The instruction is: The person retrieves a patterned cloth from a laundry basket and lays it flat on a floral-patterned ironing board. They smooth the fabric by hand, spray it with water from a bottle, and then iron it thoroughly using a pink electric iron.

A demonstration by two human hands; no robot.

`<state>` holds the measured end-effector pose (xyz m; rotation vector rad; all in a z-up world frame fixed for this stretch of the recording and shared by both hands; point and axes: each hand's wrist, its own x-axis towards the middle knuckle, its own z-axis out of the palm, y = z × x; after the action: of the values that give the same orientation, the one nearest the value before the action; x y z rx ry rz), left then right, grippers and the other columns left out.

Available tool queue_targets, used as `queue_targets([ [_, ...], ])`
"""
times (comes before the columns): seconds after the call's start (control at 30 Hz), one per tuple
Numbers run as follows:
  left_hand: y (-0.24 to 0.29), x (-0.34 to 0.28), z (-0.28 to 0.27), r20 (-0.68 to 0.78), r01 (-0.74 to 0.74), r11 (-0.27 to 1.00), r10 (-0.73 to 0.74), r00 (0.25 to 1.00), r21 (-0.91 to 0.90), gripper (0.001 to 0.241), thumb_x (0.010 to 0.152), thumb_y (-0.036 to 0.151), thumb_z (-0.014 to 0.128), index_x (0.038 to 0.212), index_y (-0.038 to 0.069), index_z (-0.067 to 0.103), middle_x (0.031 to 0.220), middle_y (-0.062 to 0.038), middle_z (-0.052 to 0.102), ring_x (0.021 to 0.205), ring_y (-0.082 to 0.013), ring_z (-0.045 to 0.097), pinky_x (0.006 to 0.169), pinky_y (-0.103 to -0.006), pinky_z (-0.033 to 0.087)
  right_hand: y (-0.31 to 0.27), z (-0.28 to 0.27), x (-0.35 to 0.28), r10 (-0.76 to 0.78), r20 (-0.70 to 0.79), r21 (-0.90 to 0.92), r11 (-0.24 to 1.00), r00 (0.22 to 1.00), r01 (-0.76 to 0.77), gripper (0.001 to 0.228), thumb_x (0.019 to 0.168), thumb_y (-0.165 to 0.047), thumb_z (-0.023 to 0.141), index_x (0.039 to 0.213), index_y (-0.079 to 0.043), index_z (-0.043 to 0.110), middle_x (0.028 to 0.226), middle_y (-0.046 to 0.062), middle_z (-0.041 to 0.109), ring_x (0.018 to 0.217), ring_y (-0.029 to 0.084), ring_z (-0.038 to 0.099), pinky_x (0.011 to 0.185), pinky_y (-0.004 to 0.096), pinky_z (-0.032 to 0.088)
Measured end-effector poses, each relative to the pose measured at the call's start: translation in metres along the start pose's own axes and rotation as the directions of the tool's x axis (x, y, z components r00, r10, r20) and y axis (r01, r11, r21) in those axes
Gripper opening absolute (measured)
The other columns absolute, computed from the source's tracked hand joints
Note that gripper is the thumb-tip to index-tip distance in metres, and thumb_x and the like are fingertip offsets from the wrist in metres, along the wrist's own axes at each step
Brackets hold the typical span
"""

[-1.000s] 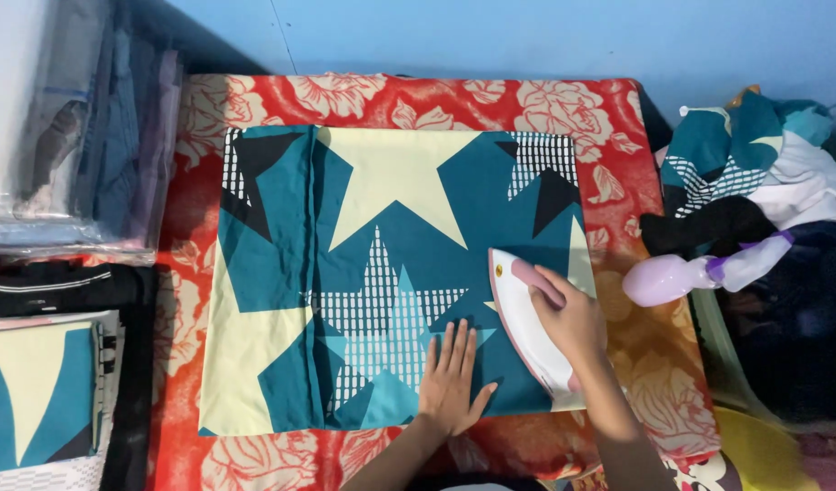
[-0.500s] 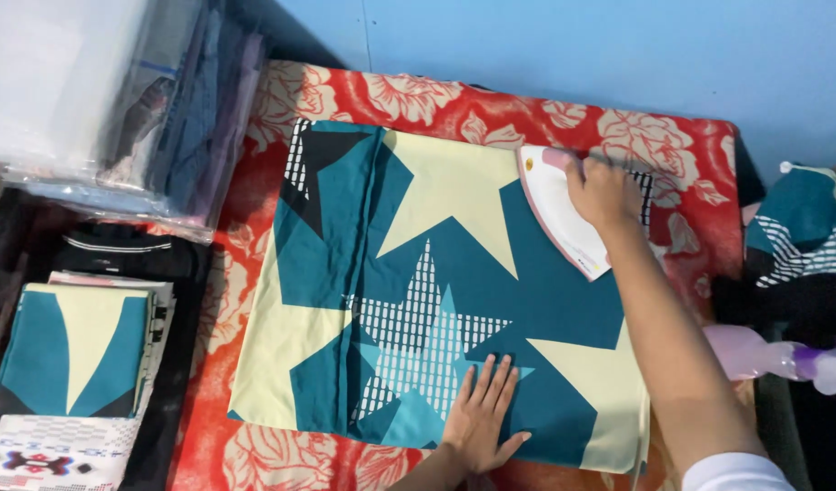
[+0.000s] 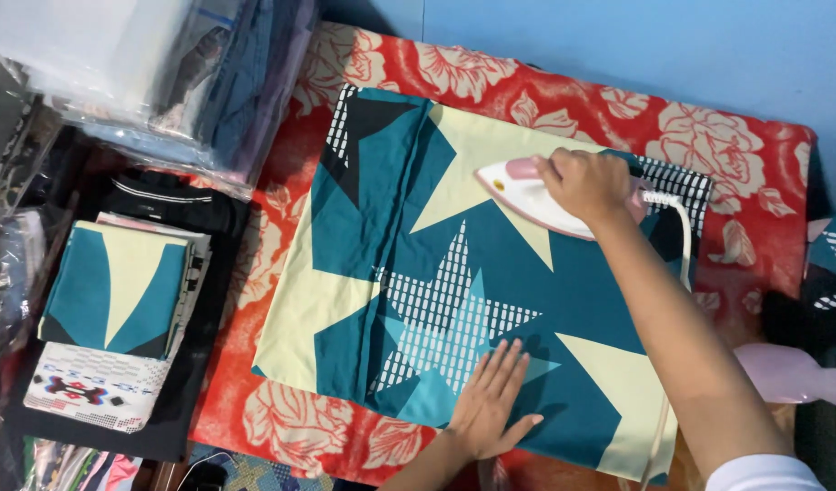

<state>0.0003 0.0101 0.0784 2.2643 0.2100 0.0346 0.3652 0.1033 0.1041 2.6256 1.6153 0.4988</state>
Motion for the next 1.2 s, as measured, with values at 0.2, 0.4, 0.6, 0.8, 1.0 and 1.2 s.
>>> queue_targets([
  [0.2,-0.056,-0.013,-0.053,-0.358,0.275,0.94,-0.19,0.914,0.202,0.077,0.105,0.053,0.033,0.162,0.005,0.011,0.171,-0.017,0.007,0.158,-0.0346,0.007,0.126,-0.0534,0.012,-0.04,0.01,0.034,0.122,-0.041,0.016,0.992,0.992,-0.122,0.059,0.11,-0.057,0.055,0.074,-0.013,0.073,0.066,0.008,0.07,0.056,0.03,0.067,0.047,0.044,0.044],
  [0.4,-0.146,-0.023,-0.094,-0.61,0.436,0.804,-0.118,0.783,0.404,0.05,0.089,0.01,0.053,0.139,0.007,0.056,0.159,-0.019,0.037,0.139,-0.0376,0.04,0.104,-0.0513,0.04,-0.078,0.027,0.069,0.111,0.029,-0.003,0.994,0.993,-0.111,0.062,0.106,-0.071,0.051,0.078,-0.02,0.073,0.063,0.008,0.069,0.062,0.034,0.071,0.053,0.047,0.049],
  [0.6,-0.178,-0.029,-0.125,-0.634,0.381,0.916,-0.221,0.741,0.126,0.045,0.088,-0.006,0.054,0.126,0.017,0.062,0.118,-0.003,0.054,0.094,-0.0206,0.061,0.068,-0.0315,0.051,-0.123,0.007,0.094,0.114,-0.025,0.112,0.988,0.993,-0.11,0.054,0.1,-0.064,0.06,0.074,-0.018,0.072,0.064,0.015,0.07,0.07,0.041,0.073,0.062,0.053,0.055],
  [0.8,-0.174,-0.04,-0.151,-0.632,0.167,0.961,-0.272,0.726,-0.221,0.044,0.091,-0.012,0.051,0.127,0.011,0.062,0.107,-0.004,0.053,0.091,-0.0227,0.062,0.074,-0.0322,0.054,-0.13,0.017,0.093,0.134,-0.038,0.047,0.99,0.99,-0.133,0.057,0.101,-0.068,0.062,0.07,-0.02,0.07,0.059,0.013,0.066,0.068,0.04,0.072,0.059,0.051,0.054],
  [1.0,-0.183,-0.047,-0.15,-0.662,0.066,0.972,-0.201,0.722,-0.224,0.041,0.095,-0.003,0.051,0.131,0.013,0.061,0.106,-0.003,0.055,0.095,-0.022,0.062,0.081,-0.0336,0.055,-0.147,-0.022,0.05,-0.029,0.043,0.02,0.999,0.999,0.028,0.056,0.095,-0.066,0.06,0.069,-0.017,0.064,0.06,0.013,0.067,0.066,0.037,0.073,0.062,0.048,0.056],
  [1.2,-0.179,-0.05,-0.148,-0.691,0.051,0.974,-0.194,0.696,-0.221,0.041,0.096,-0.006,0.048,0.132,0.01,0.059,0.108,-0.006,0.054,0.101,-0.025,0.061,0.088,-0.0352,0.055,-0.158,-0.028,0.031,0.026,0.018,0.015,1.0,1.0,-0.026,0.056,0.097,-0.065,0.063,0.068,-0.017,0.06,0.058,0.012,0.066,0.062,0.036,0.072,0.059,0.047,0.055],
])
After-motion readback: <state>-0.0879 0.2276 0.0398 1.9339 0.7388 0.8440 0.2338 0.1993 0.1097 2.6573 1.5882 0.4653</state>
